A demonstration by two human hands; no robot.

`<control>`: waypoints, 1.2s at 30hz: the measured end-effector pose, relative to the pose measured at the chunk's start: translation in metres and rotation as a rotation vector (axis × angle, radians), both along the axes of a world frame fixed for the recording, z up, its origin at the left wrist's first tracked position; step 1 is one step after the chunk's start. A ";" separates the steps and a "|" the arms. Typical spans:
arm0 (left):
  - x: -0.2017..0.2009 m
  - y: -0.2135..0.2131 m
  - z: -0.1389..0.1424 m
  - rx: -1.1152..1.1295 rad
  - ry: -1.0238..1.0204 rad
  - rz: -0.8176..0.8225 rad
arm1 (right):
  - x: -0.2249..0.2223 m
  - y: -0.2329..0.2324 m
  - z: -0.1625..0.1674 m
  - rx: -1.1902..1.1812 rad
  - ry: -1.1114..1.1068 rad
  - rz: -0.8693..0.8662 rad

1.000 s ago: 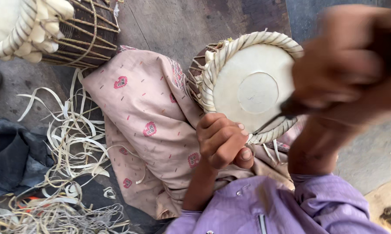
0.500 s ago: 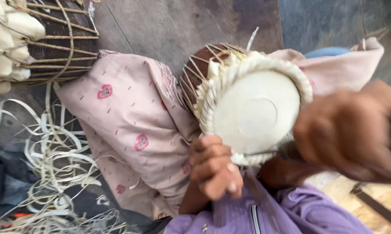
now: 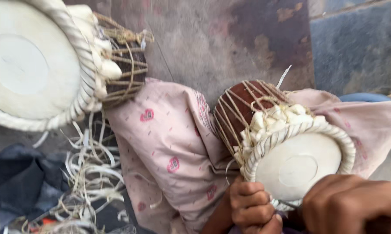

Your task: The person sits on the ground with a drum head in their lap and laces a leather strap around its braided rim. They use an awl to open the rim braid, feed the strap through, and pull it tight, working around the edge of the drum head.

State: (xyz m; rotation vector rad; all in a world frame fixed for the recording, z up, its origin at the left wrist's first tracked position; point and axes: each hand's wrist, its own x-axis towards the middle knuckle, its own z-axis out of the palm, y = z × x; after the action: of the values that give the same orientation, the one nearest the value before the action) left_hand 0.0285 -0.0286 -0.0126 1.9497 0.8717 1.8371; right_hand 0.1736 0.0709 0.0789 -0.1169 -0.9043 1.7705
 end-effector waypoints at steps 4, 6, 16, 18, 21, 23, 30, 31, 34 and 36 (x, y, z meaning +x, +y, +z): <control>-0.004 0.001 -0.007 -0.110 -0.028 -0.078 | -0.004 -0.007 0.001 0.049 0.002 0.055; -0.006 0.009 -0.004 -0.056 -0.062 -0.088 | -0.002 -0.012 0.001 0.039 0.015 0.054; 0.015 0.012 -0.004 0.083 -0.186 0.159 | 0.001 0.001 0.005 0.042 0.024 0.106; 0.012 -0.002 -0.023 0.040 -0.074 0.044 | 0.005 0.003 0.001 0.030 0.024 0.119; 0.006 -0.018 -0.048 -0.079 -0.043 -0.017 | 0.010 0.007 -0.016 0.057 0.016 0.189; 0.002 -0.024 -0.053 -0.048 -0.088 -0.107 | 0.012 0.010 -0.022 0.057 0.010 0.213; 0.005 0.000 -0.036 0.027 -0.067 0.016 | -0.025 -0.006 0.026 -0.172 -0.068 -0.155; 0.008 0.004 -0.032 0.017 -0.066 0.050 | -0.032 -0.009 0.029 -0.189 -0.091 -0.253; 0.018 0.006 -0.024 -0.069 -0.085 0.261 | -0.030 -0.019 0.021 -0.143 -0.316 -0.585; 0.029 -0.007 -0.023 -0.181 -0.152 0.425 | -0.010 -0.026 0.000 0.263 -0.764 -0.706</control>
State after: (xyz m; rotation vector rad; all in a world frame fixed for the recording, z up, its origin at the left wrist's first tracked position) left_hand 0.0575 -0.0356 -0.0357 1.5789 1.4316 2.0111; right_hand 0.1632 0.0445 0.0785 -0.8720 -1.4047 0.9151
